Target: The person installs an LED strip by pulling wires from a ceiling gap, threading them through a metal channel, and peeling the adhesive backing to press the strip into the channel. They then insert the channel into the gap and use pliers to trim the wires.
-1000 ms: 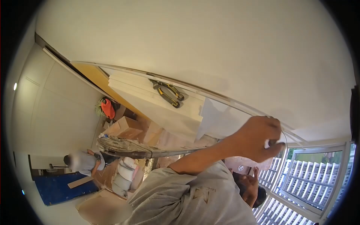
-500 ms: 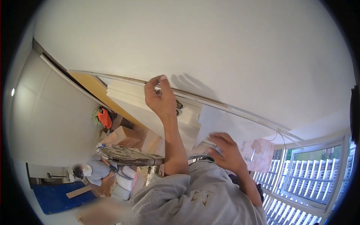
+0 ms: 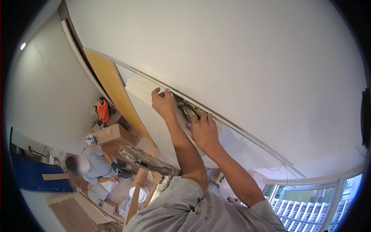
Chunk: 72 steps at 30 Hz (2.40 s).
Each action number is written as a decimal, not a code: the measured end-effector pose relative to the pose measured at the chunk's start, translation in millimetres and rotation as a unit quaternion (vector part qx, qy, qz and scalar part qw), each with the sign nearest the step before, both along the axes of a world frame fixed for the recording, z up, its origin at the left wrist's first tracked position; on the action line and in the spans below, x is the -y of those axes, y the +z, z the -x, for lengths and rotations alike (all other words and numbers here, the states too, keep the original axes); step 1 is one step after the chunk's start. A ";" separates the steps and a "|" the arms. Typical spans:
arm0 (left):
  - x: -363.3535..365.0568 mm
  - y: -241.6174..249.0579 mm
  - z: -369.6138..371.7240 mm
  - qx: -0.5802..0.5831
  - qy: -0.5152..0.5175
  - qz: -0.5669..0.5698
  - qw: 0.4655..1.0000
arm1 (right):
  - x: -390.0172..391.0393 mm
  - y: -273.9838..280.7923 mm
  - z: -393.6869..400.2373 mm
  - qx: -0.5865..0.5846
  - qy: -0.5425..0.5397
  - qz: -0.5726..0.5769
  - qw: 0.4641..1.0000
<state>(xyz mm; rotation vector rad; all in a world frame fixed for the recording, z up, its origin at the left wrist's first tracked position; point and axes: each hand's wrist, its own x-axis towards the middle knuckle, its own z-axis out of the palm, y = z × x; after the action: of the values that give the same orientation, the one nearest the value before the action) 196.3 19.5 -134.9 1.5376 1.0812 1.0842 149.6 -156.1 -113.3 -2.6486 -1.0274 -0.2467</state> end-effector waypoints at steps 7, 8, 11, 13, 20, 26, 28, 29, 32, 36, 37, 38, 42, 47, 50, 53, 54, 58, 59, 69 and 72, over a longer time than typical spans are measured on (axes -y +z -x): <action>-3.2 16.1 -10.0 -0.057 -0.036 0.032 0.997 | 12.7 33.7 -0.4 -0.026 -0.021 0.002 0.999; -1.9 17.9 -11.7 -0.079 -0.021 0.030 0.996 | 21.3 45.3 -3.9 -0.111 -0.020 -0.007 0.994; -5.4 14.9 -16.9 -0.116 -0.028 0.032 0.992 | 68.9 65.0 -11.6 -0.335 -0.043 -0.074 0.938; -7.5 8.1 -16.0 -0.121 -0.024 -0.020 0.992 | 113.1 56.8 -4.8 -0.505 -0.027 -0.210 0.837; -56.8 -48.3 -25.0 -0.086 -0.108 -0.116 0.984 | 234.1 -15.0 115.9 -0.510 0.096 -0.599 0.610; 30.4 103.3 13.2 -0.058 0.010 -0.427 0.902 | 241.8 -35.3 180.7 -0.474 0.169 -0.759 0.414; 67.7 145.4 3.7 0.269 -0.112 -0.379 0.878 | 234.3 -50.8 186.0 -0.448 0.165 -0.775 0.414; 102.0 173.8 15.2 0.307 -0.201 -0.319 0.874 | 229.6 -48.6 186.0 -0.439 0.170 -0.779 0.414; 183.4 231.0 26.6 0.449 -0.457 -0.326 0.695 | 237.9 -33.8 192.9 -0.420 0.162 -0.789 0.418; 310.7 327.2 56.5 0.536 -0.529 -0.502 0.426 | 258.6 -17.1 197.5 -0.375 0.159 -0.760 0.507; 340.7 347.2 56.2 0.555 -0.516 -0.537 0.371 | 259.6 -3.4 202.9 -0.339 0.080 -0.749 0.563; 370.7 361.7 54.4 0.551 -0.508 -0.558 0.356 | 262.2 -4.3 204.9 -0.325 0.047 -0.737 0.591; 466.1 405.3 30.8 0.532 -0.445 -0.650 0.312 | 265.5 -9.1 218.6 -0.310 0.030 -0.723 0.617; 483.5 426.9 8.9 0.398 -0.324 -0.805 0.298 | 264.3 -13.3 237.1 -0.269 -0.032 -0.706 0.655; 471.6 433.0 5.2 0.310 -0.334 -0.849 0.268 | 272.6 32.4 244.3 -0.200 -0.098 -0.754 0.618; 470.8 432.1 -17.3 0.383 -0.447 -0.769 0.251 | 311.3 58.1 230.8 -0.127 -0.148 -0.693 0.694; 469.4 433.4 -17.7 0.383 -0.444 -0.770 0.252 | 322.7 86.1 225.9 -0.111 -0.169 -0.677 0.707; 465.2 436.8 -21.4 0.374 -0.603 -0.650 0.271 | 362.3 152.1 182.5 0.011 -0.096 -0.681 0.726; 465.2 438.3 -23.1 0.381 -0.623 -0.633 0.256 | 367.5 169.1 175.8 -0.007 -0.043 -0.691 0.721; 473.3 437.8 -29.0 0.409 -0.680 -0.555 0.249 | 381.3 205.8 157.8 -0.041 0.077 -0.706 0.703; 474.5 439.9 -30.9 0.376 -0.759 -0.473 0.243 | 392.5 215.7 165.5 0.065 -0.191 -0.585 0.785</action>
<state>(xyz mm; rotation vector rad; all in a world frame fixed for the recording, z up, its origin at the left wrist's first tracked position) 227.2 -455.0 305.0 1.4227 -1.9813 0.5178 -15.8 -548.6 102.4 -1.6143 -0.1473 -0.8378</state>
